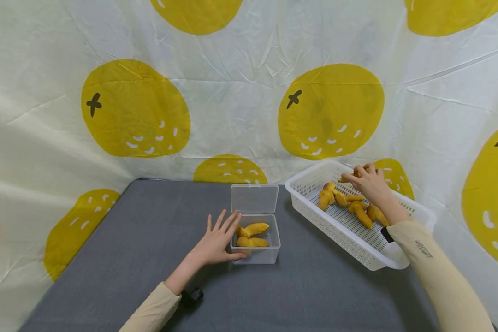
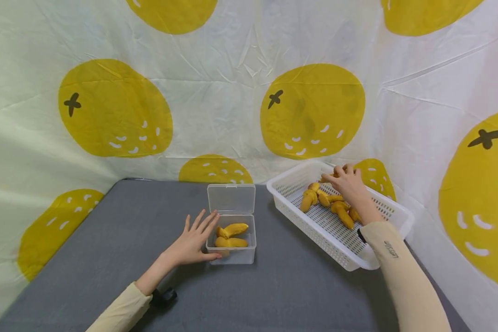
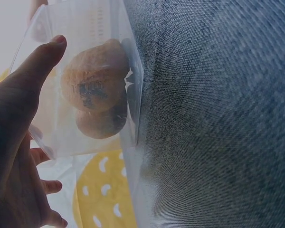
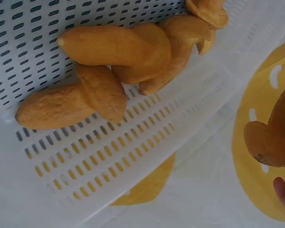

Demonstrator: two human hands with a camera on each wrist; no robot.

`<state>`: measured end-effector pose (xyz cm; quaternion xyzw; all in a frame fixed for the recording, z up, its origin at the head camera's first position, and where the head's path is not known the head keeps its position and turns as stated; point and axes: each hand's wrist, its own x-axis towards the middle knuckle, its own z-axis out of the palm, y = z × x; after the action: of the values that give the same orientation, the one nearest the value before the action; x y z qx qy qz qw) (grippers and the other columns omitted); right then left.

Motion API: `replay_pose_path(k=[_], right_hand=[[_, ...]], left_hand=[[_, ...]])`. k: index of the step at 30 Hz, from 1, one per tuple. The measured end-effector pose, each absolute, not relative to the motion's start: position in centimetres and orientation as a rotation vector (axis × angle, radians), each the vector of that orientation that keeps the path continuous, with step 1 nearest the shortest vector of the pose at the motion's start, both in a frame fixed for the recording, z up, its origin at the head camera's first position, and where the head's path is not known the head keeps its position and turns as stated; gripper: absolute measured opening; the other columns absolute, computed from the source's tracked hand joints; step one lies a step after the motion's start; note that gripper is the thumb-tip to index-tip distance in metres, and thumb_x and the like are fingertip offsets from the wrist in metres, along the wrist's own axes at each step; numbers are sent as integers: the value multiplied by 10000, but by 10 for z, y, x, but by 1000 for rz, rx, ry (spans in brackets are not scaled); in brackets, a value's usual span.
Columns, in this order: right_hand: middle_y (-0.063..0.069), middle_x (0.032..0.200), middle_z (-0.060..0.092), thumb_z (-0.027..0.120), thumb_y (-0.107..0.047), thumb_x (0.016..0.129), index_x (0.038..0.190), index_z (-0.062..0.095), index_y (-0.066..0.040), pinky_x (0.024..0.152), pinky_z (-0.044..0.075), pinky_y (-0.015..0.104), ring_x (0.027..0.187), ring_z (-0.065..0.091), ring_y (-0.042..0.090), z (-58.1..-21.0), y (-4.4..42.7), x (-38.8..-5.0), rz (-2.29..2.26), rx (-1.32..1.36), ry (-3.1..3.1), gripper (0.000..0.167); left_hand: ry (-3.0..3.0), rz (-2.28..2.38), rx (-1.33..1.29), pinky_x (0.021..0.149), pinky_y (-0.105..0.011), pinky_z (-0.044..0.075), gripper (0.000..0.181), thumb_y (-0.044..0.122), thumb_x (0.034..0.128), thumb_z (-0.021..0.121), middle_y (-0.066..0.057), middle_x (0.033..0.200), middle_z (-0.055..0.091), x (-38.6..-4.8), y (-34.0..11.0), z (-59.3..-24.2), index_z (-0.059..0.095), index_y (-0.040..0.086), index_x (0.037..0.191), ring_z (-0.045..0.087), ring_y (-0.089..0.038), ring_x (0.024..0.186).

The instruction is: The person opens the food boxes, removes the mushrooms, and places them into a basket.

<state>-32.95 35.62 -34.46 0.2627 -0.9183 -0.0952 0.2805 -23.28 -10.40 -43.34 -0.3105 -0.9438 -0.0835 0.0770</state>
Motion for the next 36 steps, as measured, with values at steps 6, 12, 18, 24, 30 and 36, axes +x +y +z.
replay_pose_path(k=[6,12,18,24,30,36], right_hand=[[158,929,449,691,-68,739,1052,476,-221,600,320,472,886,394,432,-349,351,-339,-323,672,-2474,410],[163,916,451,668,-58,760,1065,492,-216,626,304,480,891,380,428,-353,349,-345,-298,661,-2466,386],[173,934,474,651,-52,772,1113,539,-205,646,291,484,899,385,430,-356,349,-346,-228,658,-2471,391],[153,946,505,661,-126,787,1133,538,-213,582,288,415,839,416,412,-360,350,-345,-232,608,-2495,378],[152,953,523,640,-109,802,1146,549,-200,579,285,409,836,411,397,-361,349,-341,-100,607,-2505,367],[150,921,547,676,-78,758,1104,584,-183,554,297,405,792,427,392,-354,344,-329,-21,653,-2445,374]], left_hand=[[-2822,-270,-933,997,-675,91,1032,704,711,511,-44,1521,46,-232,-104,-434,51,157,1456,34,-347,1382],[-2825,-255,-927,998,-672,106,1032,708,712,505,-36,1522,40,-232,-103,-434,44,160,1456,34,-340,1385],[-2818,-275,-935,995,-677,95,1031,698,712,517,-43,1521,52,-232,-103,-434,60,150,1456,43,-346,1382],[-2808,-270,-936,993,-678,101,1028,699,712,517,-55,1519,74,-232,-103,-435,66,149,1456,48,-348,1382],[-2808,-254,-925,992,-675,116,1030,702,711,514,-50,1519,75,-233,-104,-436,55,159,1456,53,-344,1382],[-2810,-240,-918,993,-674,117,1034,710,709,506,-31,1522,52,-233,-104,-437,41,167,1456,50,-337,1385]])
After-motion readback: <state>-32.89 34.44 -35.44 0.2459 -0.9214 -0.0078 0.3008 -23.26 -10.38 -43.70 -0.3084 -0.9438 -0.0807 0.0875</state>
